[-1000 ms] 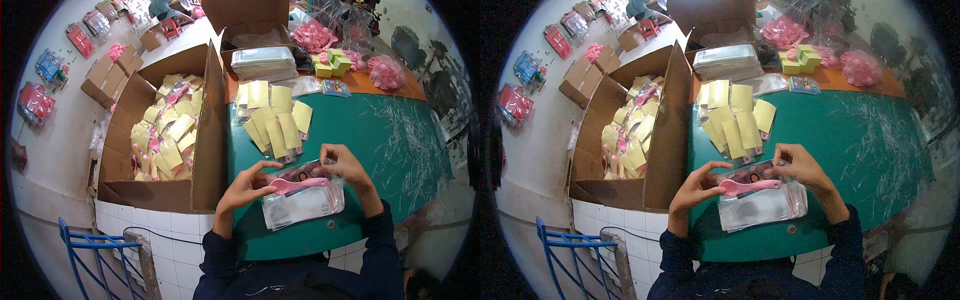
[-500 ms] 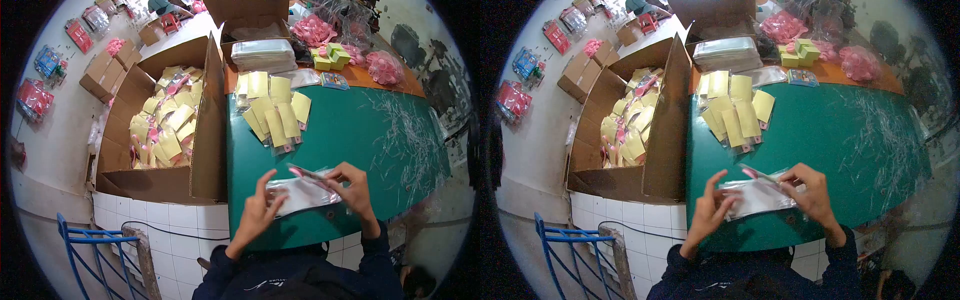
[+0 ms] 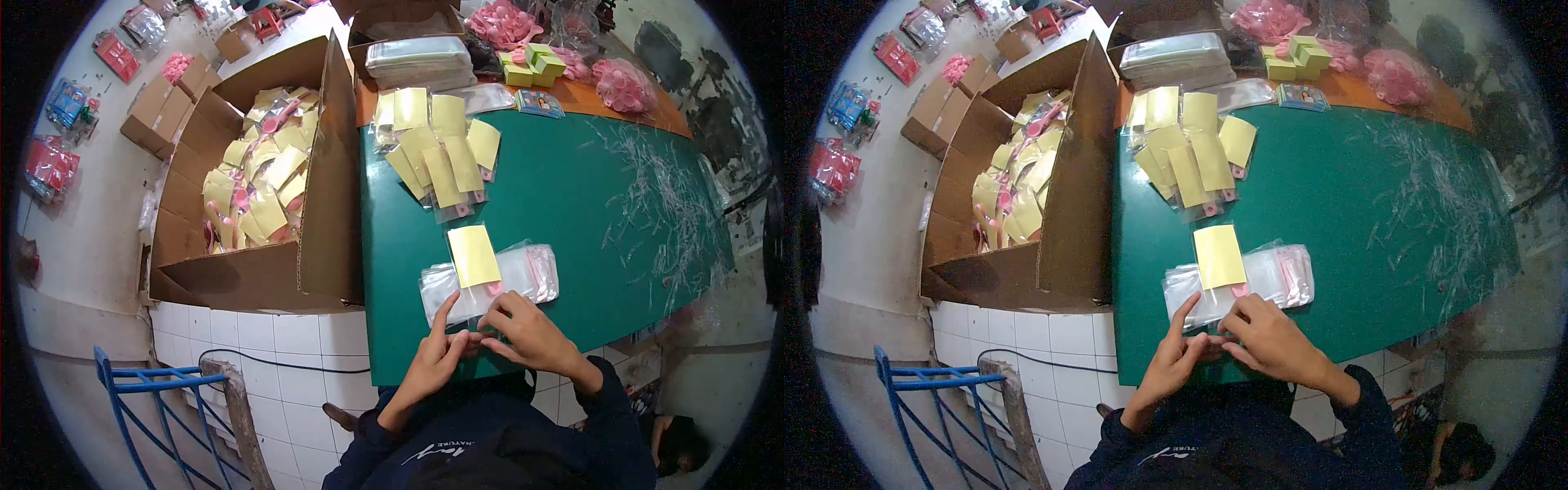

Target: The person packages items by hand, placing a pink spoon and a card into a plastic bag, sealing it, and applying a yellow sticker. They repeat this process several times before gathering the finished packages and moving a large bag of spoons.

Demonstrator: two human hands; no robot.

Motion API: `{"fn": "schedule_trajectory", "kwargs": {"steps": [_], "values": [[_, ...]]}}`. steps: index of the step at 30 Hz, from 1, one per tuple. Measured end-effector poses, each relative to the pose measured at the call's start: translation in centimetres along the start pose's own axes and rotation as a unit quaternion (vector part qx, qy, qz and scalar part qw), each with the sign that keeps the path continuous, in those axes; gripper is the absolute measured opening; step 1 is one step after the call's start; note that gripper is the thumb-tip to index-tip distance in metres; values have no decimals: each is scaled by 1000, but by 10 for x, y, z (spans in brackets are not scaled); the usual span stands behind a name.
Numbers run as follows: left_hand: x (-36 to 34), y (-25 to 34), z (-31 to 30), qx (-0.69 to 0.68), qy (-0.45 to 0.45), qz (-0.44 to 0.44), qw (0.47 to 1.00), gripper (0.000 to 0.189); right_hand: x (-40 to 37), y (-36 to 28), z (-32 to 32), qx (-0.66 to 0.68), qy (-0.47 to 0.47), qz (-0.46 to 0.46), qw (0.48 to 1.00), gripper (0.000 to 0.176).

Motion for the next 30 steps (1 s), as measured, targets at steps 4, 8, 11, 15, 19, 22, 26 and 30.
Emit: {"fn": "schedule_trajectory", "kwargs": {"steps": [4, 8, 11, 15, 19, 22, 26, 30], "values": [[-5, 15, 2, 83, 49, 37, 995, 53, 4, -2, 4, -11, -11, -5, 1000, 22], [-5, 12, 1, 116, 72, 45, 990, 53, 2, -3, 14, -38, -36, -23, 998, 20], [1, 0, -2, 73, 68, 20, 995, 57, 1, -11, 18, -66, -14, -75, 995, 20], [5, -10, 0, 2, 113, 17, 993, 57, 0, -7, 15, 53, -84, -144, 985, 20], [4, -2, 5, -42, 138, 37, 989, 52, -2, 19, -43, 253, -132, -124, 950, 20], [0, 2, 4, -102, 101, 5, 990, 40, -27, 112, -137, 276, 21, 48, 960, 20], [0, -7, -2, -36, 61, 20, 997, 24, -65, 195, -197, -264, 252, 282, 887, 27], [-2, 2, 0, 40, 56, -2, 998, 23, -28, 71, -118, -165, 190, 187, 950, 56]]}}
Point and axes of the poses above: each hand's wrist, its own x-axis towards the middle knuckle, its own z-axis out of the palm, y = z × x, the point moved 1 cm from there along x, towards the middle knuckle, and after that the axes turned 8 degrees about y, right-handed, at the moved point
